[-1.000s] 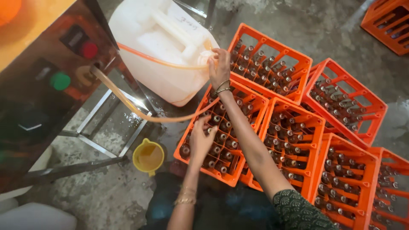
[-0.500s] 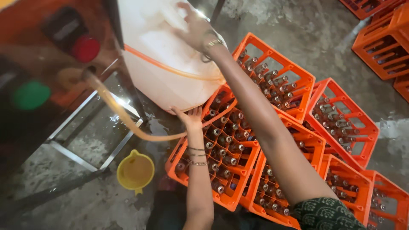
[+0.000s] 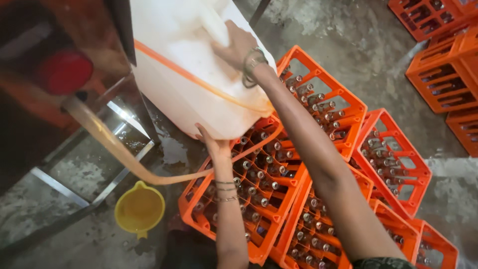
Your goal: The person sits on the floor and uses a hose connected to a large container to fill multiple glass bottles arranged in orange crates. The person inserts the hose into each bottle one by one, then removes it and moves to the next bottle.
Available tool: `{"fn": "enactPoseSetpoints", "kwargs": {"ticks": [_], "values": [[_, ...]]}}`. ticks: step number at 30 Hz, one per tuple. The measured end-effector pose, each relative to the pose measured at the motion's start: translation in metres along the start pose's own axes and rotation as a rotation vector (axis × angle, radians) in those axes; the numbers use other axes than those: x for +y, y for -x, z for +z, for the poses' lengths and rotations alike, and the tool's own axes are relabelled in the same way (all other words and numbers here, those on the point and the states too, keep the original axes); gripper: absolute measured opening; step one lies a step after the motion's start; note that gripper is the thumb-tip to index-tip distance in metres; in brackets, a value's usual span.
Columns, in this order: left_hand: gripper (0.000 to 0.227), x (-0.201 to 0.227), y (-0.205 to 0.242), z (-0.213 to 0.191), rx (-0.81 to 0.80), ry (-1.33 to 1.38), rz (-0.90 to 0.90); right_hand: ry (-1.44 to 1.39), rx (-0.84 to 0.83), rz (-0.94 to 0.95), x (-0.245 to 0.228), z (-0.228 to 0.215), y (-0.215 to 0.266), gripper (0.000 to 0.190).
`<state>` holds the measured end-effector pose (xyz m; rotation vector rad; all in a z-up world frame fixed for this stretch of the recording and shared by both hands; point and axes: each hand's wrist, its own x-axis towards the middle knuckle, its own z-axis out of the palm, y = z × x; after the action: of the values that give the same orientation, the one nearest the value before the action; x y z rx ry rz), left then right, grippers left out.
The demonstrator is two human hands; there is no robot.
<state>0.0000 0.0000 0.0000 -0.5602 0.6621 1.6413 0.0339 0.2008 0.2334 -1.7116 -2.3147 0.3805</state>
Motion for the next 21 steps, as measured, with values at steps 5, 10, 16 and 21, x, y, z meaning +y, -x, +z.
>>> {"fn": "enactPoseSetpoints", "kwargs": {"ticks": [5, 10, 16, 21], "values": [[0.137, -0.017, -0.005, -0.023, -0.035, -0.017, 0.022, -0.131, -0.03, 0.052, -0.001, -0.014, 0.023, 0.045], [0.135, 0.001, -0.019, -0.025, -0.091, -0.038, -0.017, -0.252, 0.002, 0.069, 0.005, -0.015, 0.031, 0.046], [0.135, 0.014, -0.018, -0.006, -0.074, -0.023, 0.046, -0.32, 0.092, -0.096, 0.013, -0.011, 0.014, 0.053], [0.136, 0.019, -0.01, -0.001, -0.149, -0.05, 0.035, -0.176, 0.066, 0.026, 0.012, -0.002, -0.001, 0.035]]}}
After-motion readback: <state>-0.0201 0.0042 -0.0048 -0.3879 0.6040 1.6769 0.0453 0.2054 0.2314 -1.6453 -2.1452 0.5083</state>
